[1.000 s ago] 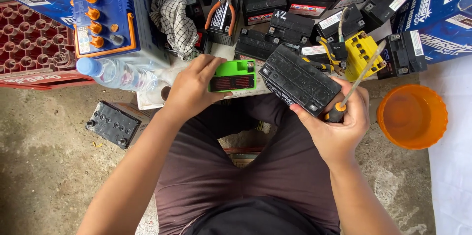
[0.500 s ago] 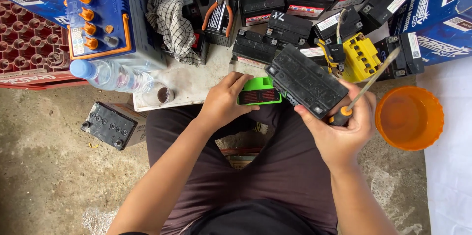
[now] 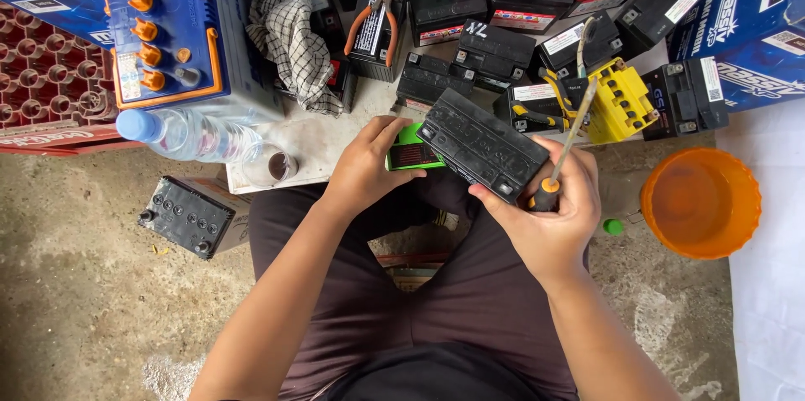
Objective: Using a flathead screwdriver to pry off the protective top strip from a lead-acid battery to access the cells.
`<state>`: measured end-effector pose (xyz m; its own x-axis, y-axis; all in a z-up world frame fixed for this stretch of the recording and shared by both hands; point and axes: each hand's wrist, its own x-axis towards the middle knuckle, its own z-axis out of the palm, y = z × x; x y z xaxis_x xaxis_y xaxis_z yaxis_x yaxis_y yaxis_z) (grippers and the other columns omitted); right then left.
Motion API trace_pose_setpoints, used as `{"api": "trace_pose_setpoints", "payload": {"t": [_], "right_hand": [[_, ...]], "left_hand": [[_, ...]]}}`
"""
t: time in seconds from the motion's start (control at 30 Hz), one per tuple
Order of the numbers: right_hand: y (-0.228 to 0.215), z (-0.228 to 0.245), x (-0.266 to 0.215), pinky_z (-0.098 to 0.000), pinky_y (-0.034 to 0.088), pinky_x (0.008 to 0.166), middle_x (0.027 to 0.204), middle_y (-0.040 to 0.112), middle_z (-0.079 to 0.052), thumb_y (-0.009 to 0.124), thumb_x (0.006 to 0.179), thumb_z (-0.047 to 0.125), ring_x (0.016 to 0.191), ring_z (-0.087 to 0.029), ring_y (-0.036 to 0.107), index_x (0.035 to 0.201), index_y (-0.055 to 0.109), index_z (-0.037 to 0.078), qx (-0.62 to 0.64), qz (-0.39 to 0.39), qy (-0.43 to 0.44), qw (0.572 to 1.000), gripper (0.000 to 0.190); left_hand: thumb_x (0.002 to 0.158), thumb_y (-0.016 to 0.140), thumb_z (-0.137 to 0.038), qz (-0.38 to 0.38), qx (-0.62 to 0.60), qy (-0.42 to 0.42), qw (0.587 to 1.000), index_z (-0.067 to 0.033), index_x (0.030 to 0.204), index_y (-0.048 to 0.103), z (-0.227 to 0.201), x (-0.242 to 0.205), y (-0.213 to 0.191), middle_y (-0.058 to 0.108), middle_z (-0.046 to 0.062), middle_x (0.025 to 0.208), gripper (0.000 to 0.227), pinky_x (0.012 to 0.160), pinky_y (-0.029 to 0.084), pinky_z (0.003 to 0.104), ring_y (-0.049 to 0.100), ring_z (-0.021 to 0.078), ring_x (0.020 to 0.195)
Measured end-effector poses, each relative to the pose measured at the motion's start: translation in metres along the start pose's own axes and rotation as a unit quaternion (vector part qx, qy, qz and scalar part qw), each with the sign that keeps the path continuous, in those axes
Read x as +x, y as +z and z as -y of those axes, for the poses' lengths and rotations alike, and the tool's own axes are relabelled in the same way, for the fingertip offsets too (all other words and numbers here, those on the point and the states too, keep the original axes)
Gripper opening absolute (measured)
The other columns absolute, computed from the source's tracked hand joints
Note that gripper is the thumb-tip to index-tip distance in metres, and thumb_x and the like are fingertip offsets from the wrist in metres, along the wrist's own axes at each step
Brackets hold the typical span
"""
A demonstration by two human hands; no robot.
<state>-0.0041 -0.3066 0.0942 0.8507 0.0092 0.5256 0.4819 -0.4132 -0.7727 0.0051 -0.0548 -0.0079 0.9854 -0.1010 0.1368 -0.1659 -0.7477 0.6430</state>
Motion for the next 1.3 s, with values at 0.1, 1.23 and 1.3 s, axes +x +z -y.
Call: {"api": "trace_pose_setpoints", "payload": {"t": [0.1,1.23,1.3], "right_hand": [[0.006,-0.011,-0.004,-0.0365,0.052,0.090,0.106,0.052,-0.012,0.103,0.068,0.011,0.069,-0.012,0.056,0.128,0.061,-0.006,0.022,0.004,-0.002,1.000,0.075],[0.020,-0.042,0.018,-0.0355,0.056,0.088,0.129,0.065,-0.021,0.097,0.070,0.007,0.107,-0.026,0.067,0.150,0.043,0.000,0.157,0.143,0.026,0.977,0.097],[0.016,-0.044,0.009,-0.0242,0.054,0.068,0.113,0.067,-0.018,0.093,0.077,0.006,0.088,-0.018,0.061,0.150,0.040,0.000,0.133,0.103,0.054,0.984,0.091]], "left_hand": [[0.062,0.096,-0.033,-0.001,-0.032,-0.011,0.999,-0.0169,0.139,0.058,-0.003,-0.001,-0.003,0.061,0.006,0.129,0.088,0.099,0.057,0.042,0.065,0.0299,0.120],[0.064,0.099,-0.020,-0.092,-0.266,-0.062,0.958,-0.0068,0.135,0.055,-0.072,-0.009,-0.055,0.071,0.016,0.124,0.084,0.112,0.044,0.057,0.063,0.0379,0.125],[0.066,0.098,-0.017,-0.115,-0.280,-0.062,0.951,-0.0054,0.135,0.054,-0.071,-0.014,-0.048,0.071,0.020,0.123,0.083,0.111,0.046,0.056,0.063,0.0422,0.124]]}}
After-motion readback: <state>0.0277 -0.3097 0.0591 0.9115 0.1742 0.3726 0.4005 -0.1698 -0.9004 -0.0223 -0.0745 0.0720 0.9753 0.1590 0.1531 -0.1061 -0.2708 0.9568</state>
